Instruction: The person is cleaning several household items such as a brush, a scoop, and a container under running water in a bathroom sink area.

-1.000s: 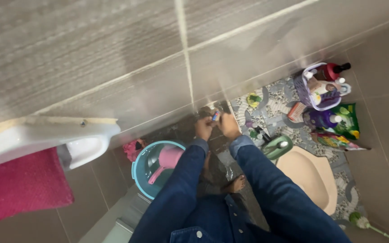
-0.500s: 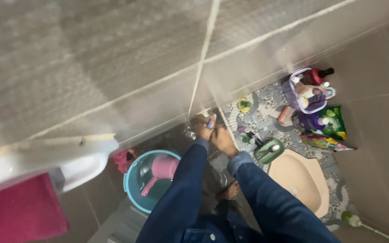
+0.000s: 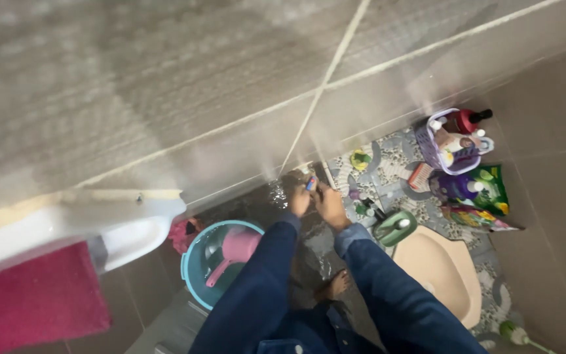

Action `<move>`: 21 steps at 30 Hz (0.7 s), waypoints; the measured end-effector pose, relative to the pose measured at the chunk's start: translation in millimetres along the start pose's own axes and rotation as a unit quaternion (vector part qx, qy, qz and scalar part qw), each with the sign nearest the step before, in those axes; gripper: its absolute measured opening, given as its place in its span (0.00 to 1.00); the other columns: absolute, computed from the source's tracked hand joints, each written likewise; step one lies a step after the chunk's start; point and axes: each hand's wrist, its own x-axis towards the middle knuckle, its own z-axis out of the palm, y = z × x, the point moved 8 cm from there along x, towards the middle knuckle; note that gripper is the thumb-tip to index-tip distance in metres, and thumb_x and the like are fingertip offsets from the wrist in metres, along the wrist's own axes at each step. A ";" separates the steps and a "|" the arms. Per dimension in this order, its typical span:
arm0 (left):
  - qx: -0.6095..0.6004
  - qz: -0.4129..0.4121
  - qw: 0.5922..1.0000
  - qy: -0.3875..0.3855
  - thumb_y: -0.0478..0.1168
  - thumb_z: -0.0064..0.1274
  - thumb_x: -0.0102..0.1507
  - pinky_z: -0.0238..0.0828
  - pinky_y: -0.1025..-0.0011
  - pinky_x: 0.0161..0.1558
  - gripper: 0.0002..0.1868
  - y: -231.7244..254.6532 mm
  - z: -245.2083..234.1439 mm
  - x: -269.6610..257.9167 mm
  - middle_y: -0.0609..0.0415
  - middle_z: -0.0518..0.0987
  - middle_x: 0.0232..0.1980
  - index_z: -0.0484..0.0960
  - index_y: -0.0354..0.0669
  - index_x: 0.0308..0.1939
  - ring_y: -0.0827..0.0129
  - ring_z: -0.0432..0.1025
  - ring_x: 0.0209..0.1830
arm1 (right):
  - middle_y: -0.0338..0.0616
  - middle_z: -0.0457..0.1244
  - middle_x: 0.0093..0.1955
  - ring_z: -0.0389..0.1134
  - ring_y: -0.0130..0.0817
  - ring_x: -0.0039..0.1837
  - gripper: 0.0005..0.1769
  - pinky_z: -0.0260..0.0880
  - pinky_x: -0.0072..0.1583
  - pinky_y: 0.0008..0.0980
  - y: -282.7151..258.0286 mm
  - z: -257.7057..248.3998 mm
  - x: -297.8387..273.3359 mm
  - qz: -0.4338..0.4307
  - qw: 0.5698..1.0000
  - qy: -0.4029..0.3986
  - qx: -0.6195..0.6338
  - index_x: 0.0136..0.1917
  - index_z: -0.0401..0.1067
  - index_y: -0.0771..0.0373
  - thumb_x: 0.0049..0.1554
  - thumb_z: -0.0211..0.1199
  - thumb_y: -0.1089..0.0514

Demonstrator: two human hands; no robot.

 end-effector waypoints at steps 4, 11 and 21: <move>-0.026 -0.112 0.993 -0.026 0.48 0.43 0.73 0.71 0.52 0.50 0.17 -30.3 -20.2 -2.9 0.35 0.82 0.47 0.80 0.40 0.47 0.42 0.76 0.48 | 0.67 0.67 0.47 0.68 0.67 0.52 0.09 0.69 0.53 0.56 -3.8 31.3 19.1 -0.053 0.998 0.008 0.014 0.53 0.73 0.67 0.60 0.57 0.62; -0.067 -0.116 0.990 0.042 0.31 0.52 0.58 0.77 0.58 0.43 0.16 -26.6 -57.6 -11.6 0.42 0.84 0.40 0.79 0.39 0.50 0.49 0.81 0.41 | 0.46 0.69 0.41 0.71 0.37 0.42 0.12 0.73 0.44 0.38 -2.9 73.7 15.9 0.192 0.922 -0.033 0.333 0.51 0.73 0.64 0.55 0.69 0.59; -0.031 -0.122 0.992 0.023 0.33 0.57 0.60 0.77 0.61 0.45 0.11 -22.4 -53.8 -2.4 0.42 0.86 0.45 0.86 0.42 0.46 0.54 0.83 0.44 | 0.57 0.69 0.46 0.73 0.50 0.47 0.16 0.70 0.47 0.39 63.1 82.6 19.3 0.067 0.998 0.020 -0.006 0.59 0.73 0.70 0.60 0.66 0.58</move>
